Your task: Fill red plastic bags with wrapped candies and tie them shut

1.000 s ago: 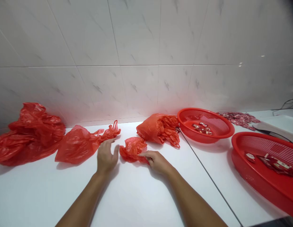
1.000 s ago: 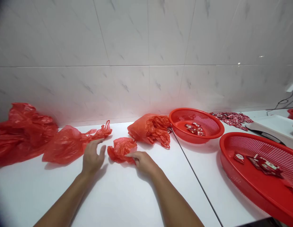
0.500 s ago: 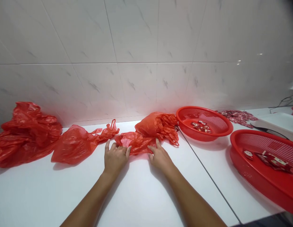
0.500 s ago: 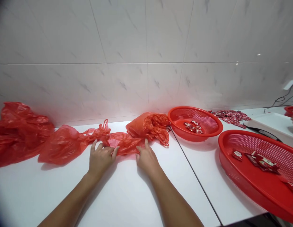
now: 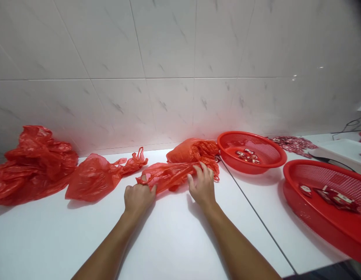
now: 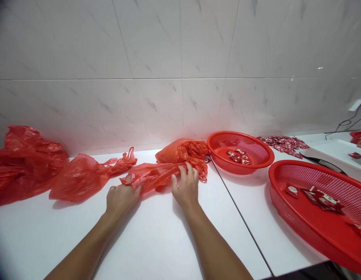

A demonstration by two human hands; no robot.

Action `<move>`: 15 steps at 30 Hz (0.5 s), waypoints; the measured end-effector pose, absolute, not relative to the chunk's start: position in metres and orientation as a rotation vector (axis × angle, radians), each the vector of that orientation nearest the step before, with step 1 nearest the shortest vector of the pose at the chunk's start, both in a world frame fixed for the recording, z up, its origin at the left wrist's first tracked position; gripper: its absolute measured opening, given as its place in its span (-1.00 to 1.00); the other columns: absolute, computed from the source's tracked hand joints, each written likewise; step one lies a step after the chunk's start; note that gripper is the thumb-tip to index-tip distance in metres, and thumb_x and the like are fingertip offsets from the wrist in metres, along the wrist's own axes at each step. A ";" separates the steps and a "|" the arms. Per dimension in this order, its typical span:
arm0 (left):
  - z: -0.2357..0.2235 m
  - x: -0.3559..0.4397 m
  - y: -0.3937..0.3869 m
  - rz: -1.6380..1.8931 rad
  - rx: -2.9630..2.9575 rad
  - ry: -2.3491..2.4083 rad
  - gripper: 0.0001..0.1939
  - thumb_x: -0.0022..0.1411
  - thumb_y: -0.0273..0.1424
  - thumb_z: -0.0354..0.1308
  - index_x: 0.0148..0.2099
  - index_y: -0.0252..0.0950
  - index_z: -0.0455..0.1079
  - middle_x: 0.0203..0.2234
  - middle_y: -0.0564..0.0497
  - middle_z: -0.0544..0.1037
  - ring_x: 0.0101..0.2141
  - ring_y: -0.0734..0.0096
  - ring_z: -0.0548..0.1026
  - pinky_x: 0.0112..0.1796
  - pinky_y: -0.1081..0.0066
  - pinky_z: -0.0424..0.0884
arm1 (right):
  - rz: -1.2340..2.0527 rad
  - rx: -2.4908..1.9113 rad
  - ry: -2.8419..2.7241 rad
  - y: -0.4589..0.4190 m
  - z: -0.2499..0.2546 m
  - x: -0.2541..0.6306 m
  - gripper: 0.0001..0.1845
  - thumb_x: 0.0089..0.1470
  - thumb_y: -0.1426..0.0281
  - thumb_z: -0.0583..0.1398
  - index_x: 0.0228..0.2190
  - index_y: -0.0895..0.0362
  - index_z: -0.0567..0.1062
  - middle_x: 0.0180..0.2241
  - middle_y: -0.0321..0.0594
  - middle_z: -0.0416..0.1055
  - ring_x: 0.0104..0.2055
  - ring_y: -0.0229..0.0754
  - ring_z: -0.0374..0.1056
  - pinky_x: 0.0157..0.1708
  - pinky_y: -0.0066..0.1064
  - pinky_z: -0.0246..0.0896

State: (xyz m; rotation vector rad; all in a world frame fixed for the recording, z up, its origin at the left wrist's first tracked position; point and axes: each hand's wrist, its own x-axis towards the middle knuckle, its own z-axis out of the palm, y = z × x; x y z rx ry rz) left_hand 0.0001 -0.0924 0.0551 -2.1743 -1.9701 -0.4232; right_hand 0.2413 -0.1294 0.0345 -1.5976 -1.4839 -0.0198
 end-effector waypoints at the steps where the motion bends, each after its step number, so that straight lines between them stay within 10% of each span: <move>1: 0.056 0.003 -0.094 -0.388 -2.145 -1.978 -0.44 0.41 -0.11 -0.10 -0.34 -0.37 0.59 -0.55 -0.28 0.59 -0.40 -0.15 0.60 -0.16 -0.02 0.35 | -0.101 -1.544 -1.477 -0.133 0.036 0.235 -0.48 0.33 0.23 0.10 0.22 0.19 0.44 0.34 0.12 0.12 0.32 0.23 0.04 0.32 0.14 0.01; 8: 0.052 0.021 -0.106 -0.270 -2.096 -1.967 -0.46 0.47 -0.12 -0.10 -0.24 -0.35 0.60 -0.44 -0.26 0.64 -0.37 -0.05 0.64 -0.36 0.23 0.36 | -0.189 -1.331 -1.629 -0.154 0.036 0.192 -0.52 0.23 0.29 0.22 0.17 0.02 0.49 0.23 0.06 0.14 0.28 0.24 0.06 0.30 0.11 -0.01; 15: 0.035 0.021 -0.101 -0.704 -2.672 -1.191 -0.62 0.49 -0.42 -0.06 0.02 -0.17 0.61 -0.09 -0.12 0.68 -0.11 0.20 0.62 -0.06 0.24 0.49 | 0.009 -1.490 -1.876 -0.133 0.030 0.211 -0.77 0.23 0.39 0.19 -0.14 0.09 0.61 -0.05 -0.01 0.50 0.14 0.15 0.24 0.15 0.02 0.05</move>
